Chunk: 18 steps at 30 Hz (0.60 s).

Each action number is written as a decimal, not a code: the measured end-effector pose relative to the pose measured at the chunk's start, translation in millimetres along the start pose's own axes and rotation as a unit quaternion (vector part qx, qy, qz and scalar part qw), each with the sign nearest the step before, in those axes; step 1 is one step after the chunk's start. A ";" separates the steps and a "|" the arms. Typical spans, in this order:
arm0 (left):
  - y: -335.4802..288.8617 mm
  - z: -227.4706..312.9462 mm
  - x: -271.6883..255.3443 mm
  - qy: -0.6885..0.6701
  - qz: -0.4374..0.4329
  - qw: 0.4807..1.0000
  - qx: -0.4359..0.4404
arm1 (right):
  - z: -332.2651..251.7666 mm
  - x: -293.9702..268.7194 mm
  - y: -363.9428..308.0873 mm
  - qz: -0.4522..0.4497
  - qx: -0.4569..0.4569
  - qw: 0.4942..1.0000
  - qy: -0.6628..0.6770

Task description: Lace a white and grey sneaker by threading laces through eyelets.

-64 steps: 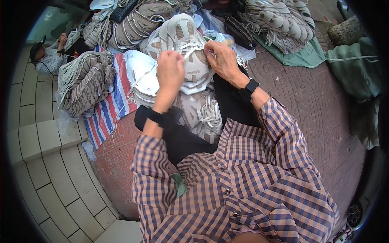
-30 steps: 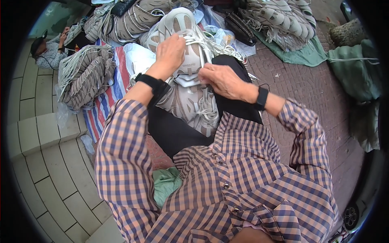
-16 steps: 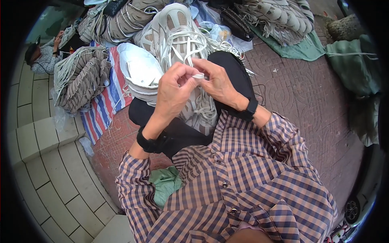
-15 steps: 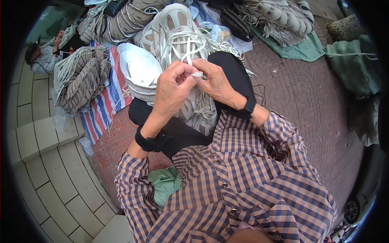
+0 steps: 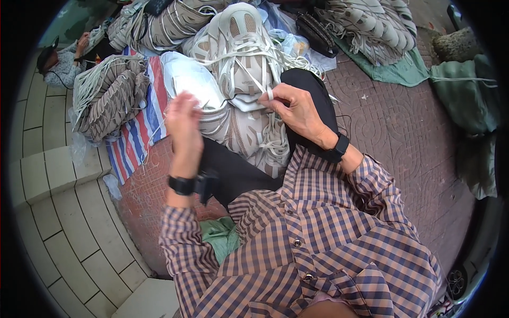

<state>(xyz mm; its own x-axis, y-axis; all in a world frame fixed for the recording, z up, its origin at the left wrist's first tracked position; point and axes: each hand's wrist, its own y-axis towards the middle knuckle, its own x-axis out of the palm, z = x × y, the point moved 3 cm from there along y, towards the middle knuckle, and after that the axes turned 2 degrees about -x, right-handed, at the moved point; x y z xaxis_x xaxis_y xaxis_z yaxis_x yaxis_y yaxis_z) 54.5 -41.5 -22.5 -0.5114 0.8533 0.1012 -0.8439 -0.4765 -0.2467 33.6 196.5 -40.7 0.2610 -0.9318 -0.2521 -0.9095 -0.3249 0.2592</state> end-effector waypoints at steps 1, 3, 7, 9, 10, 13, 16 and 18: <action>-17.7 -12.3 16.1 0.055 -0.084 0.995 0.009 | -4.4 -0.5 -1.7 0.000 0.001 1.000 -0.002; -49.7 -15.0 57.4 0.223 -0.210 0.942 0.138 | -13.4 -0.4 -1.0 0.012 -0.026 0.999 0.023; -62.2 -20.1 86.4 0.255 -0.168 0.906 0.292 | -34.9 -4.8 -4.3 -0.005 -0.037 0.999 -0.004; -66.4 -20.2 90.4 0.273 -0.163 0.875 0.366 | -40.7 -12.9 -11.2 0.008 -0.035 0.999 -0.023; -63.4 -23.2 84.6 0.270 -0.124 0.883 0.363 | -33.1 -13.0 -12.2 0.008 -0.045 0.998 -0.032; -45.8 -8.0 70.6 0.229 -0.022 0.902 0.364 | -30.8 -12.9 -16.9 -0.013 -0.155 0.983 -0.101; -38.1 25.6 95.7 0.427 -0.217 0.675 0.561 | -33.0 -3.9 -20.3 -0.072 -0.196 0.969 -0.134; -29.7 23.2 101.1 0.530 -0.267 0.586 0.552 | -36.8 2.6 -16.2 -0.071 -0.222 0.962 -0.143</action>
<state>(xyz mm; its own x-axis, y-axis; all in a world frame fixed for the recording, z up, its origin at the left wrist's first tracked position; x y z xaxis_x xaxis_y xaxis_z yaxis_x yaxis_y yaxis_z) 24.1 54.1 17.4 -0.2317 0.3165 -0.9199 -0.7274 0.5715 0.3798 61.0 193.4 -11.3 0.2159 -0.8111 -0.5436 -0.6271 -0.5419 0.5595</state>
